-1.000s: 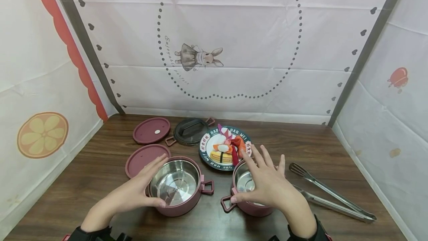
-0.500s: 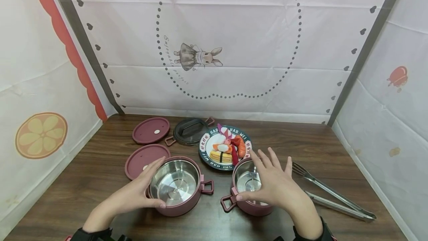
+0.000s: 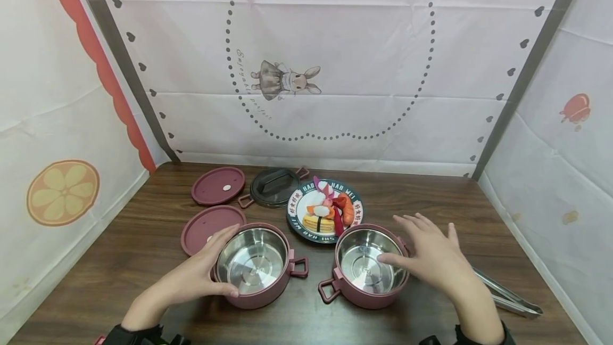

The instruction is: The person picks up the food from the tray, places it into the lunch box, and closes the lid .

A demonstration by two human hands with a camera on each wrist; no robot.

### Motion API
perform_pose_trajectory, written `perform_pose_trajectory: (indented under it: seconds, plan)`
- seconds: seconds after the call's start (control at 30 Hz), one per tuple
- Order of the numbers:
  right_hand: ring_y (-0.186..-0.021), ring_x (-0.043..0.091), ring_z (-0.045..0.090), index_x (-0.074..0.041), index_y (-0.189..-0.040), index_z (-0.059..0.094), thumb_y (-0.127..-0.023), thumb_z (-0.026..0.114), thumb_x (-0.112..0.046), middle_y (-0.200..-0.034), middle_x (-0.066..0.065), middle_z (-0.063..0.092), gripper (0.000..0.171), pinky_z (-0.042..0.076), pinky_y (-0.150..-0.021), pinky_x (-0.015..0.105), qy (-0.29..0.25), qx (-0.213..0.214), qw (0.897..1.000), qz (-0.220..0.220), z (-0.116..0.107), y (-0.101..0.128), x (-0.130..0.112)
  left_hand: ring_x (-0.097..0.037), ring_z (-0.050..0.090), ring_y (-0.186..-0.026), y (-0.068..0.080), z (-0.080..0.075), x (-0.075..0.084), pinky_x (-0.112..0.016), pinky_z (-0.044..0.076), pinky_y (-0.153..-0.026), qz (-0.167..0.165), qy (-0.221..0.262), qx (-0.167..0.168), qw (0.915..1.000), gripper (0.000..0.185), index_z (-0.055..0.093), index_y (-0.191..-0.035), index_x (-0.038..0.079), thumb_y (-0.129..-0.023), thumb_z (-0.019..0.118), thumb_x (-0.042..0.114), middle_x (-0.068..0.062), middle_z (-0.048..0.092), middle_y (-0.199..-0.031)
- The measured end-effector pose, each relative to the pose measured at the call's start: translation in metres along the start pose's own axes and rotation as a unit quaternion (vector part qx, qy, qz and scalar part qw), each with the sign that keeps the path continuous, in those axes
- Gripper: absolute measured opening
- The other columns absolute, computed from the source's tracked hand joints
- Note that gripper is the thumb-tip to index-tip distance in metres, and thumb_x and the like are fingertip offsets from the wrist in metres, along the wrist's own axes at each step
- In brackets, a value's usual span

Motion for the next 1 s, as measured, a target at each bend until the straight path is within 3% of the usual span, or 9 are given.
perform_pose_trajectory:
  seconds: [0.1,0.3,0.47,0.73,0.87,1.0]
  plan:
    - [-0.137,0.053,0.039,-0.007,-0.145,0.050,-0.088,0.067,-0.058,-0.144,0.028,0.052,0.079,0.016,-0.102,0.084,-0.009,0.005,1.000,0.013,-0.005,0.002,0.019,-0.043,0.031,-0.146,0.000,0.001,-0.001,-0.064,0.037,-0.110,-0.003,0.006,-0.002,1.0000,0.119,0.021,-0.158,0.007,-0.069,0.089,0.046,-0.020,0.025,-0.161]
    - [-0.129,0.056,0.045,0.001,-0.144,0.047,-0.097,0.056,-0.054,-0.142,0.034,0.049,0.073,0.039,-0.096,0.072,-0.002,-0.015,0.999,0.052,-0.004,0.005,0.060,-0.043,0.031,-0.146,0.001,0.003,-0.003,-0.064,0.037,-0.110,-0.006,0.008,-0.002,1.0000,0.118,0.020,-0.158,0.008,-0.069,0.089,0.046,-0.019,0.024,-0.162]
    - [-0.127,0.061,0.042,0.009,-0.145,0.041,-0.089,0.067,-0.055,-0.141,0.041,0.044,0.089,0.041,-0.094,0.072,0.013,-0.049,0.997,0.062,0.009,0.007,0.089,-0.042,0.031,-0.146,0.001,0.004,-0.003,-0.063,0.038,-0.109,-0.006,0.004,-0.002,1.0000,0.119,0.020,-0.158,0.009,-0.069,0.088,0.049,-0.018,0.024,-0.162]
    - [-0.119,0.068,0.041,0.016,-0.141,0.038,-0.070,0.087,-0.043,-0.135,0.049,0.040,0.105,0.043,-0.090,0.072,0.037,-0.125,0.989,0.064,0.040,0.015,0.131,-0.041,0.032,-0.146,0.001,0.004,-0.004,-0.063,0.038,-0.110,-0.007,0.001,-0.005,1.0000,0.119,0.020,-0.158,0.008,-0.069,0.087,0.049,-0.018,0.024,-0.162]
    - [-0.117,0.069,0.042,0.016,-0.141,0.037,-0.071,0.088,-0.039,-0.133,0.051,0.037,0.103,0.045,-0.087,0.070,0.029,-0.183,0.978,0.092,0.055,0.023,0.147,-0.041,0.031,-0.146,0.001,0.004,-0.004,-0.063,0.038,-0.110,-0.008,0.000,-0.007,0.9999,0.119,0.020,-0.158,0.008,-0.069,0.087,0.050,-0.018,0.024,-0.162]
    - [-0.111,0.067,0.048,0.013,-0.139,0.040,-0.071,0.088,-0.033,-0.127,0.048,0.041,0.096,0.049,-0.082,0.066,0.015,-0.199,0.973,0.116,0.061,0.029,0.156,-0.041,0.031,-0.146,0.001,0.003,-0.003,-0.063,0.038,-0.110,-0.008,0.000,-0.007,0.9999,0.119,0.020,-0.158,0.009,-0.070,0.087,0.050,-0.018,0.024,-0.162]
Point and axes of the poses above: each hand's wrist, its own y-axis away from the middle knuckle, its own z-axis out of the palm, x = y × z, the point moved 10 cm from there along -y, towards the middle knuckle
